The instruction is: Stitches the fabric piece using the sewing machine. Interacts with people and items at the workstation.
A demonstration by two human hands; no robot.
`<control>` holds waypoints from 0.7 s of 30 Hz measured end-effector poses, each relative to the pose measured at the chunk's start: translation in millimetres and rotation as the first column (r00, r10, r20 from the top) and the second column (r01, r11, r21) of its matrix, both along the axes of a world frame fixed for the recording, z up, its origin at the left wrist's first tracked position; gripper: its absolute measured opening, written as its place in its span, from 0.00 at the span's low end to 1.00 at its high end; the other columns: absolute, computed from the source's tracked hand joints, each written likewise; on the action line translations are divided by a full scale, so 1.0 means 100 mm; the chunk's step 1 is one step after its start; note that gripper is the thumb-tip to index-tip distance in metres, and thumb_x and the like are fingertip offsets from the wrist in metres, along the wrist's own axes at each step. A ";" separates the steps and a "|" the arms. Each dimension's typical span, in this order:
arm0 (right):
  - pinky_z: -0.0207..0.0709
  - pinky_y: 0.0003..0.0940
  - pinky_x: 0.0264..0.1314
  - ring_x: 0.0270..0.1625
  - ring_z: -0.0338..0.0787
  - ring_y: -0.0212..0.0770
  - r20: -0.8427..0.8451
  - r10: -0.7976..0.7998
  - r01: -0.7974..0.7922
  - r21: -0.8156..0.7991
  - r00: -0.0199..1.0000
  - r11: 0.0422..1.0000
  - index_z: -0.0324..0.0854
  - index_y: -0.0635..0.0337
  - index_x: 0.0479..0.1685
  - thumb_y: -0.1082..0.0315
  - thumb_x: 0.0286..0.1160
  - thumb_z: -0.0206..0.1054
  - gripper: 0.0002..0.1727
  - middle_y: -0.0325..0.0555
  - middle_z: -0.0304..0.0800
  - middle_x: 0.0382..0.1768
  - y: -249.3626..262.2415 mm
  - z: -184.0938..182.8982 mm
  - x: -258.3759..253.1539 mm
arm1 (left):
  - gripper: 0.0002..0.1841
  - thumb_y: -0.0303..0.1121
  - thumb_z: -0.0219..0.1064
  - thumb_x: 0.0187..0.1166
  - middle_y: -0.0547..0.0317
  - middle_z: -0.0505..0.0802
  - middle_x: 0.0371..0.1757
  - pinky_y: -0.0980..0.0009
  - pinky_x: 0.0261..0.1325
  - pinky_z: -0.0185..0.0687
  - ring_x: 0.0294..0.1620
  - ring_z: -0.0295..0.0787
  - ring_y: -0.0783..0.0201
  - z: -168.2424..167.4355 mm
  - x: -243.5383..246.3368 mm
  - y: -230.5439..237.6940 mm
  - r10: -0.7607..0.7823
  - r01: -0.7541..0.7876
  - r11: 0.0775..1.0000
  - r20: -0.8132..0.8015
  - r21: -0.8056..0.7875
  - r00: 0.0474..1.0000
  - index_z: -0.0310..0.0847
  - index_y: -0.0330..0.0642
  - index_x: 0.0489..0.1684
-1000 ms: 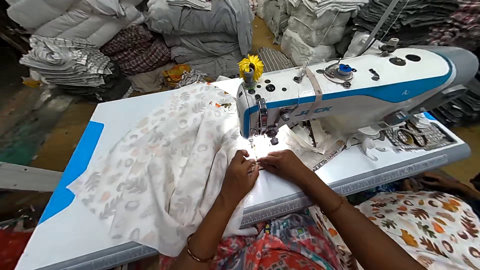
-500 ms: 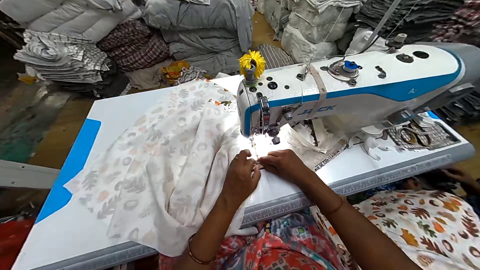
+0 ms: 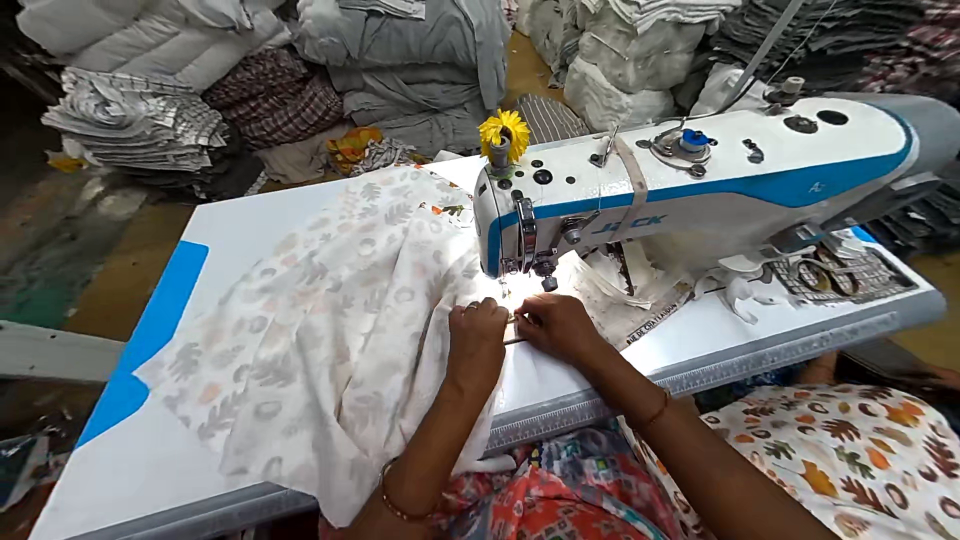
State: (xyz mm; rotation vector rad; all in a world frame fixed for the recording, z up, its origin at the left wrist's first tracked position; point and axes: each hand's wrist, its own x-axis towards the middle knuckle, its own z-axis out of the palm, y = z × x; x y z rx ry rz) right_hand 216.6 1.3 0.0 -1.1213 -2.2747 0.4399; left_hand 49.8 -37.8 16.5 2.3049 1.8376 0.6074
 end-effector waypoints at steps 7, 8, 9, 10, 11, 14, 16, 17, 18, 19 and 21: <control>0.83 0.52 0.46 0.49 0.92 0.52 0.088 -0.060 0.052 0.093 0.994 0.994 0.94 0.56 0.49 0.62 0.73 0.66 0.14 0.50 0.94 0.44 0.06 -0.11 -0.04 | 0.15 0.14 0.71 0.67 0.38 0.92 0.47 0.43 0.49 0.86 0.50 0.91 0.37 -0.24 -0.16 0.08 -0.122 0.135 0.976 -0.081 0.171 0.989 0.91 0.30 0.52; 0.83 0.52 0.47 0.50 0.92 0.53 0.097 -0.072 0.064 0.092 0.993 0.994 0.94 0.57 0.52 0.62 0.73 0.66 0.16 0.51 0.94 0.45 0.06 -0.12 -0.05 | 0.16 0.14 0.72 0.65 0.38 0.92 0.48 0.42 0.50 0.85 0.51 0.90 0.37 -0.23 -0.18 0.13 -0.133 0.144 0.977 -0.080 0.156 0.988 0.91 0.30 0.52; 0.83 0.53 0.47 0.50 0.92 0.54 0.108 -0.084 0.075 0.085 0.991 0.994 0.93 0.58 0.53 0.62 0.73 0.65 0.17 0.52 0.93 0.45 0.06 -0.12 -0.06 | 0.17 0.13 0.72 0.63 0.37 0.92 0.49 0.41 0.51 0.84 0.52 0.90 0.36 -0.21 -0.18 0.18 -0.135 0.144 0.981 -0.074 0.132 0.988 0.91 0.29 0.52; 0.83 0.54 0.48 0.51 0.92 0.55 0.120 -0.093 0.084 0.081 0.988 0.993 0.93 0.59 0.55 0.62 0.74 0.65 0.18 0.54 0.93 0.46 0.06 -0.12 -0.07 | 0.17 0.13 0.72 0.63 0.37 0.92 0.49 0.41 0.53 0.84 0.53 0.90 0.36 -0.18 -0.17 0.21 -0.123 0.129 0.986 -0.057 0.109 0.991 0.91 0.29 0.52; 0.83 0.55 0.50 0.53 0.92 0.57 0.134 -0.100 0.090 0.075 0.986 0.993 0.92 0.60 0.56 0.62 0.74 0.64 0.19 0.56 0.94 0.48 0.06 -0.12 -0.08 | 0.17 0.13 0.71 0.63 0.35 0.91 0.48 0.41 0.54 0.84 0.53 0.89 0.35 -0.15 -0.12 0.21 -0.092 0.093 0.993 -0.026 0.069 0.995 0.90 0.27 0.52; 0.82 0.57 0.55 0.59 0.91 0.60 0.184 -0.098 0.092 0.039 0.978 0.995 0.91 0.61 0.60 0.60 0.77 0.61 0.21 0.59 0.93 0.54 0.06 -0.08 -0.08 | 0.18 0.20 0.68 0.75 0.28 0.87 0.58 0.46 0.67 0.81 0.62 0.85 0.35 0.05 0.22 0.06 0.115 -0.102 0.972 0.051 -0.212 0.992 0.83 0.22 0.62; 0.82 0.58 0.56 0.59 0.91 0.60 0.199 -0.099 0.098 0.011 0.975 0.995 0.91 0.59 0.61 0.60 0.79 0.62 0.20 0.59 0.93 0.54 0.05 -0.02 -0.09 | 0.21 0.22 0.64 0.80 0.27 0.84 0.64 0.48 0.68 0.81 0.65 0.84 0.36 0.15 0.45 0.00 0.208 -0.178 0.920 0.049 -0.348 0.977 0.77 0.21 0.70; 0.82 0.58 0.56 0.58 0.91 0.60 0.193 -0.099 0.101 0.001 0.976 0.995 0.91 0.58 0.60 0.60 0.79 0.62 0.19 0.59 0.93 0.53 0.04 0.00 -0.09 | 0.21 0.22 0.63 0.81 0.28 0.83 0.64 0.49 0.67 0.81 0.64 0.85 0.37 0.18 0.52 -0.01 0.233 -0.198 0.904 0.048 -0.379 0.971 0.75 0.21 0.71; 0.82 0.57 0.56 0.57 0.91 0.59 0.181 -0.101 0.104 -0.004 0.978 0.995 0.91 0.57 0.60 0.61 0.79 0.64 0.18 0.59 0.93 0.52 0.04 0.01 -0.09 | 0.22 0.22 0.63 0.80 0.28 0.83 0.63 0.50 0.66 0.82 0.63 0.85 0.37 0.20 0.55 -0.01 0.248 -0.208 0.897 0.055 -0.391 0.967 0.74 0.21 0.72; 0.82 0.57 0.54 0.56 0.91 0.59 0.169 -0.105 0.106 0.002 0.980 0.994 0.92 0.57 0.59 0.62 0.79 0.65 0.17 0.59 0.93 0.51 0.04 0.00 -0.08 | 0.22 0.22 0.64 0.79 0.28 0.83 0.63 0.49 0.65 0.83 0.62 0.86 0.37 0.22 0.57 -0.01 0.255 -0.211 0.893 0.062 -0.397 0.965 0.74 0.21 0.72; 0.82 0.57 0.55 0.56 0.91 0.59 0.173 -0.115 0.116 0.007 0.978 0.993 0.92 0.57 0.60 0.64 0.78 0.65 0.17 0.59 0.93 0.50 0.04 -0.01 -0.08 | 0.22 0.22 0.66 0.78 0.30 0.84 0.62 0.50 0.64 0.83 0.61 0.86 0.38 0.22 0.57 0.00 0.258 -0.212 0.896 0.069 -0.390 0.964 0.75 0.22 0.71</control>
